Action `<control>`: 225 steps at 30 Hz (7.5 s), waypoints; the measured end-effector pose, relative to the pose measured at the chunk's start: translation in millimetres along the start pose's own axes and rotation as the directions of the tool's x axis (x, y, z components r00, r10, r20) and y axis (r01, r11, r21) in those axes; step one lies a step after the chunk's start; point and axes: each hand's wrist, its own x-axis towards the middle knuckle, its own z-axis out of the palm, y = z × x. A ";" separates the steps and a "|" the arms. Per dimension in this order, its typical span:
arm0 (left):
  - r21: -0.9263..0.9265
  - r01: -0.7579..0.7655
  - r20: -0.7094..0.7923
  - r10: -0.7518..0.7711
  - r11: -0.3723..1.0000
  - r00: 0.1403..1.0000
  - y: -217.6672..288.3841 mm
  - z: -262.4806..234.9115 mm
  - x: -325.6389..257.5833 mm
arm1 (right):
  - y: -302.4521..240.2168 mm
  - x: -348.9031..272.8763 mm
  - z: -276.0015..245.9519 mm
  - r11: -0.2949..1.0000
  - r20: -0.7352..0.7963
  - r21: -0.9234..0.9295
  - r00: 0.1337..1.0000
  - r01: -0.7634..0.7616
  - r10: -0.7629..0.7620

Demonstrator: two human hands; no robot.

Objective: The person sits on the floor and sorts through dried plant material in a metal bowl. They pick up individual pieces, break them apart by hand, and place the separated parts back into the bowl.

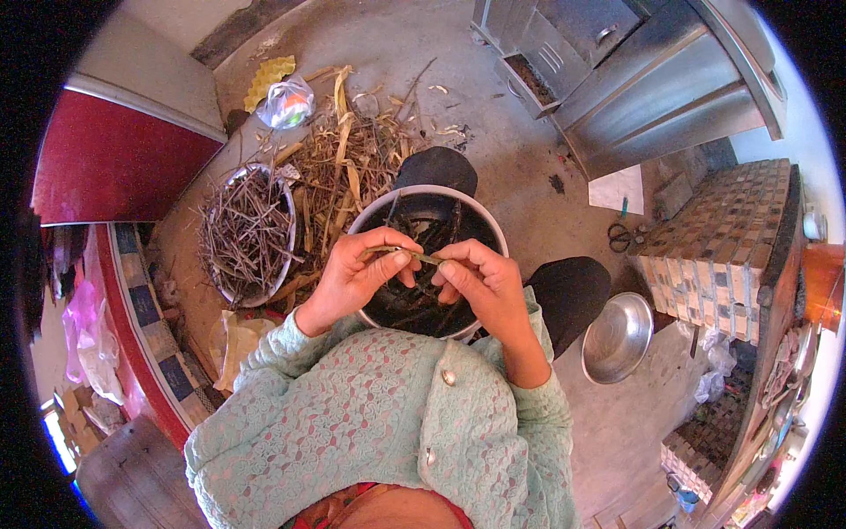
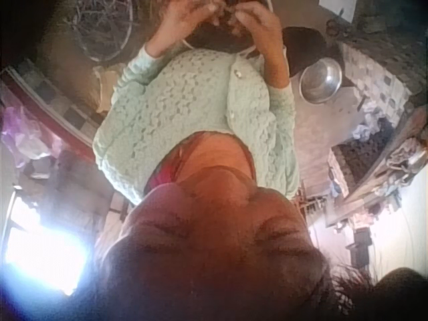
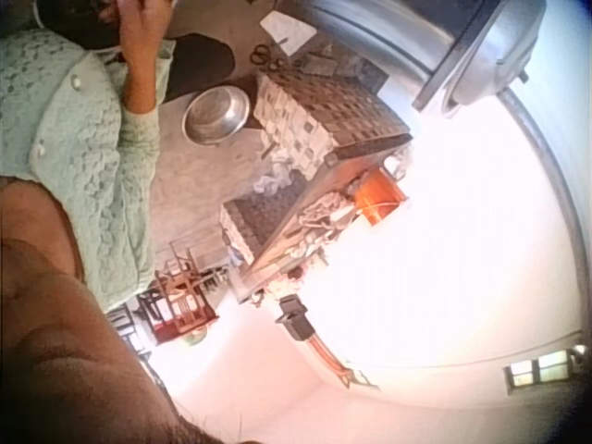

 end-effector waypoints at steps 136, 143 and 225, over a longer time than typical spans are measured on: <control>0.437 -0.215 0.061 0.210 0.873 0.976 13.7 -0.3 9.8 | -1.4 8.5 14.3 0.986 -0.214 0.166 0.977 0.035 0.001; 0.473 -0.319 0.019 0.353 0.821 0.935 11.6 1.8 8.9 | 5.0 10.0 14.1 0.941 -0.216 0.338 0.975 0.030 0.047; 0.282 -0.244 0.123 0.217 0.928 0.968 -4.2 -1.3 12.1 | 13.8 13.6 20.7 0.945 -0.061 -0.249 0.971 0.210 -0.232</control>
